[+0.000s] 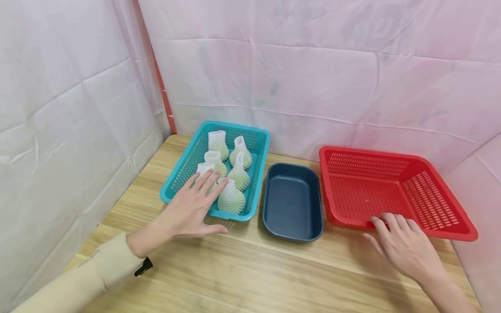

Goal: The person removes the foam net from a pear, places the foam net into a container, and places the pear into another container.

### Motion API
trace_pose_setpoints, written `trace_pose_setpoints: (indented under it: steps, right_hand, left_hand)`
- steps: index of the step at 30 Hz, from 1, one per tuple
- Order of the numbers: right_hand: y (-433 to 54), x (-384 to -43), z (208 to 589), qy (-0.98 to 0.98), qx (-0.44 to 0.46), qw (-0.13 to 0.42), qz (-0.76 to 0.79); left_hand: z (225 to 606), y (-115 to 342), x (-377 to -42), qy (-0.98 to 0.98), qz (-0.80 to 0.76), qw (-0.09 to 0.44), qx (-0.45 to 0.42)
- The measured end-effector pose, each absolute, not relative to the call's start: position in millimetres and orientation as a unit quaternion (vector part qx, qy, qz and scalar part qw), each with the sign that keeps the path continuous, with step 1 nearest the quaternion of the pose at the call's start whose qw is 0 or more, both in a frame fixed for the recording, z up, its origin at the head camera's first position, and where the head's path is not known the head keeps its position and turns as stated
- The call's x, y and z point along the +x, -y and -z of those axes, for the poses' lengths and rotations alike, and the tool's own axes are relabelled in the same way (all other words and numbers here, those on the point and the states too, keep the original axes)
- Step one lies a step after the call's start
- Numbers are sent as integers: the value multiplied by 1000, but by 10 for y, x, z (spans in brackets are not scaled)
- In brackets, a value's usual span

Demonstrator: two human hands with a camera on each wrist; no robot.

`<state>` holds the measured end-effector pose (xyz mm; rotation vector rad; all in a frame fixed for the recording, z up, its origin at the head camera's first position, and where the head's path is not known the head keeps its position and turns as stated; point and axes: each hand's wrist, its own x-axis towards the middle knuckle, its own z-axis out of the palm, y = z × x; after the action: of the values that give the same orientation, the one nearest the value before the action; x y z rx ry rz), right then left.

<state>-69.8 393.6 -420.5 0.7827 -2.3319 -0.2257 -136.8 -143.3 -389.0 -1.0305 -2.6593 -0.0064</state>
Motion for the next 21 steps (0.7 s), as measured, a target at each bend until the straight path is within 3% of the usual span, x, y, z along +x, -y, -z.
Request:
trace_pose_setpoints:
  steps: [6,21]
  right_hand:
    - [-3955,-754,4118,870,331,355,93]
    - [-3998,-778,4094,874,351,303,144]
  left_hand:
    - [3886,1534,-1427,916,-16,152,-370]
    - [3841,1848,-1731,902,-10,177,-394]
